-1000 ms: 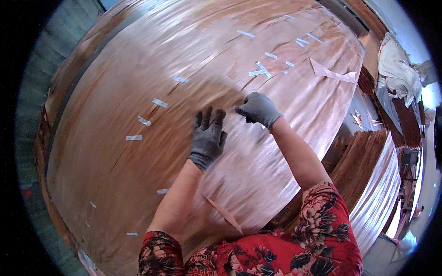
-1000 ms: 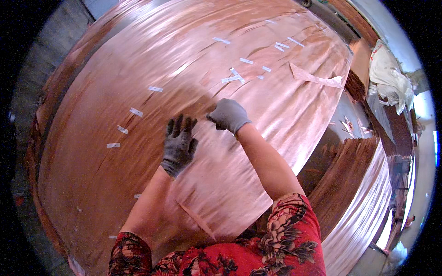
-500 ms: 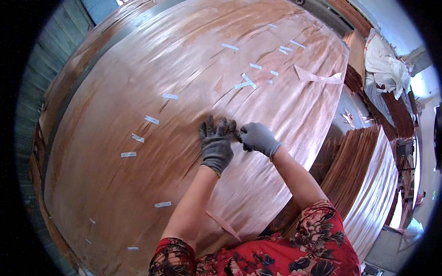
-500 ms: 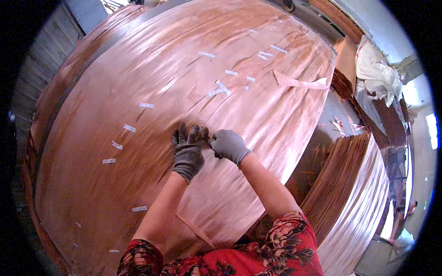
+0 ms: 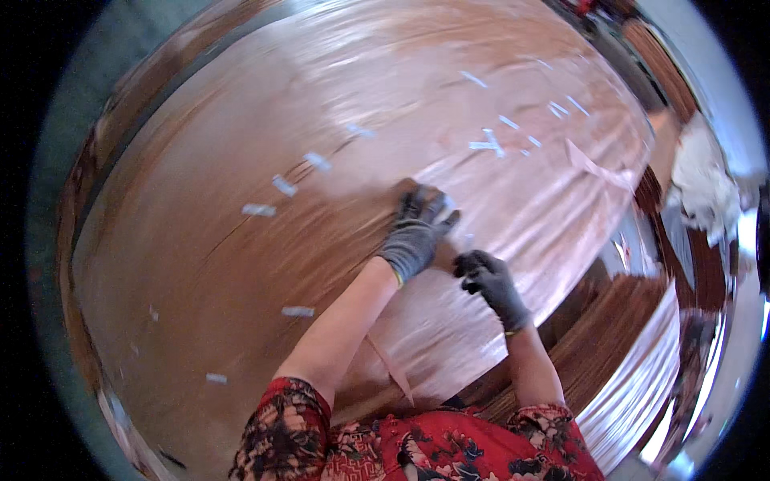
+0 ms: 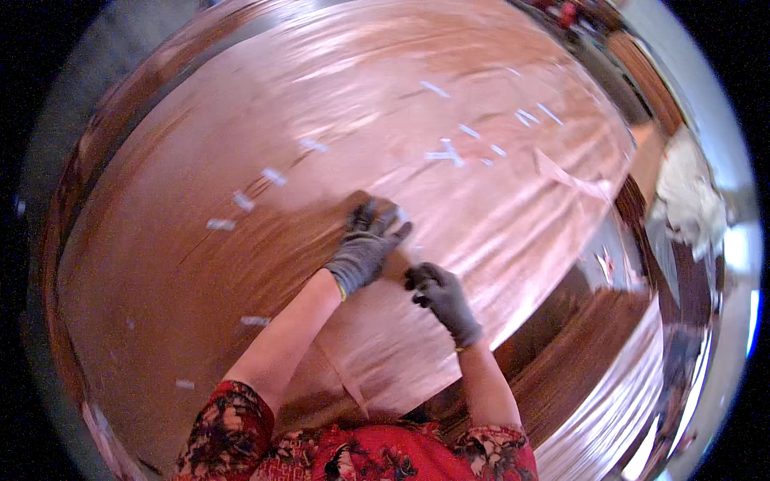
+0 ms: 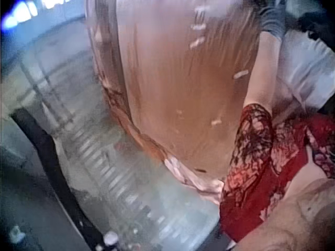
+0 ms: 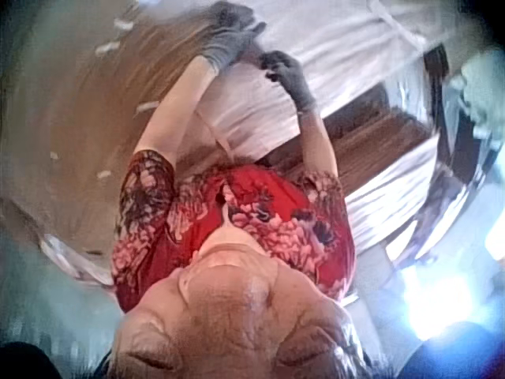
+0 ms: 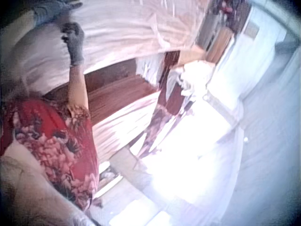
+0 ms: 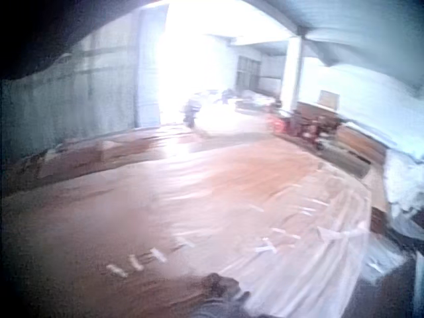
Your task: The person uses a utility knife to cut and trim large sheets of light brown material on a workbench. They repeatedly align the sheets, make precise cuts along the edges, and remove the excess strips. The person also uses small white tape pieces to secure the material during the process.
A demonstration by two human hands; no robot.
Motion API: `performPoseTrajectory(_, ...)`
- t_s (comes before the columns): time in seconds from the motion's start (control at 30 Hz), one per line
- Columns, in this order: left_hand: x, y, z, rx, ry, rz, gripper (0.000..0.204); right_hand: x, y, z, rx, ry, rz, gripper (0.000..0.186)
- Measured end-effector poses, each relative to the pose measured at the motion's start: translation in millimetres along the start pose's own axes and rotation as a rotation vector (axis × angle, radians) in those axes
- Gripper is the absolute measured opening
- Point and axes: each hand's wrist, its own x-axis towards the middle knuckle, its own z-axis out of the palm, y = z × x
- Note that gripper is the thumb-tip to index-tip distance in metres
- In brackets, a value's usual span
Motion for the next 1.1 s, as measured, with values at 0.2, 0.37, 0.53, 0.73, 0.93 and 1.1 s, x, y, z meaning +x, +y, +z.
performPoseTrajectory(0.2, -106, 9, 0, -0.097, 0.340, -0.059, 0.063, -6, 13, -1, -0.142, 0.032, -0.268, 0.018)
performPoseTrajectory(0.37, -241, -21, 0, -0.033, 0.469, -0.468, 0.065, 0, 3, 41, -0.154, -0.249, -0.227, 0.018)
performPoseTrajectory(0.53, -328, -99, -36, 0.199, 0.729, -0.680, 0.076, 22, -25, 153, -0.374, -0.549, -0.359, 0.016)
performPoseTrajectory(0.73, -343, -185, -49, 0.287, 0.742, -0.840, 0.071, 57, -75, 297, -0.319, -0.751, -0.103, 0.029)
performPoseTrajectory(0.93, -343, -184, -56, 0.084, 0.864, -0.778, 0.068, 95, -89, 398, -0.464, -0.761, -0.055, 0.035)
performPoseTrajectory(1.1, -349, -188, -51, 0.140, 0.904, -0.791, 0.074, 111, -89, 436, -0.790, -0.706, -0.046, 0.041)
